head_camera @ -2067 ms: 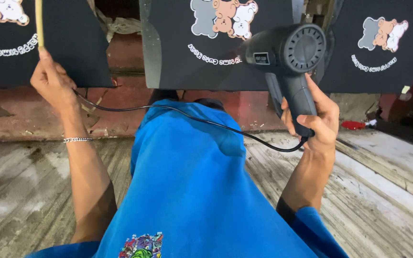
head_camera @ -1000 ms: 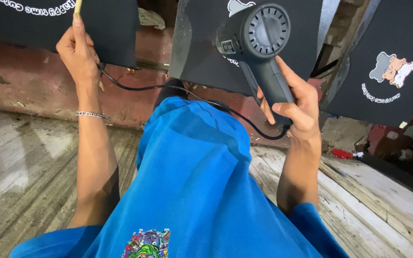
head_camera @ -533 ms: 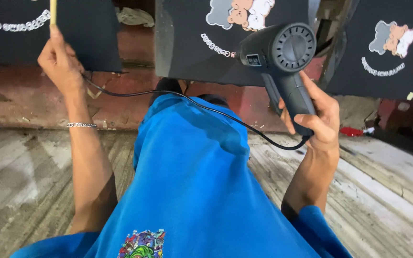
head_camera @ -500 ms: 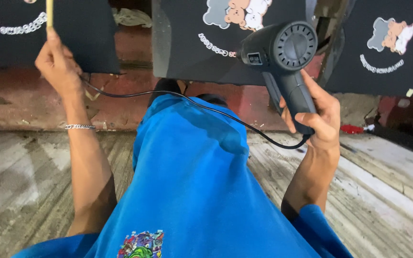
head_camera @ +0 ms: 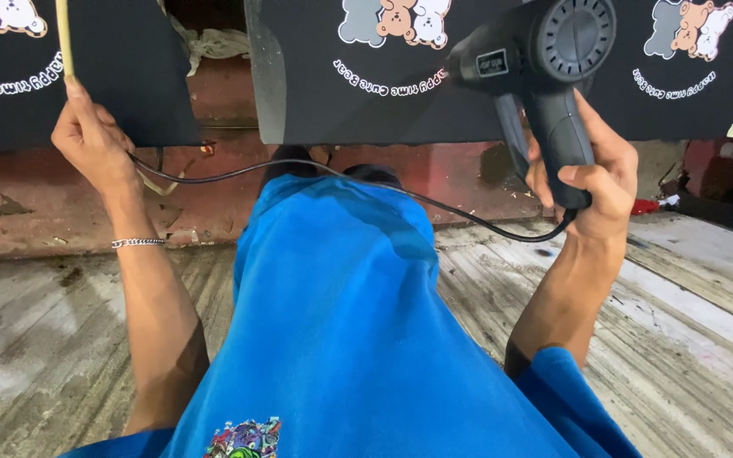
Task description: Using a heat gun to dry ink on screen-printed fabric panels
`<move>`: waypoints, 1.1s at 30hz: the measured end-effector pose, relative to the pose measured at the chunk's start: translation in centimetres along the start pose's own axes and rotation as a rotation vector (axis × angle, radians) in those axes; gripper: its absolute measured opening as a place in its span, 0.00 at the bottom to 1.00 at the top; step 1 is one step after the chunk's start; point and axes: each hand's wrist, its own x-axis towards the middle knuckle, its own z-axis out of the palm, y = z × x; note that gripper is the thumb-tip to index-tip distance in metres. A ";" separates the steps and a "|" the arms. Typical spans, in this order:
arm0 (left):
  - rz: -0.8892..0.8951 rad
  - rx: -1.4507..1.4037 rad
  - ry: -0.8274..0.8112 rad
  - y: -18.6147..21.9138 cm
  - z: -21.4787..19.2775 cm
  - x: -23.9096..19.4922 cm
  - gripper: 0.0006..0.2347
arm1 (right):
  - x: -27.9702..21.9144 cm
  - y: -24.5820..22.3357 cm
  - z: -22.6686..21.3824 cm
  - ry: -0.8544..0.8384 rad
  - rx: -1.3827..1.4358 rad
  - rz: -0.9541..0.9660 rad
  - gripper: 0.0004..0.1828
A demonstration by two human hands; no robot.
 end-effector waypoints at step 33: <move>-0.039 0.079 0.106 -0.9 1.0 0.5 0.22 | 13.8 24.1 -10.4 -0.380 0.138 -0.073 0.39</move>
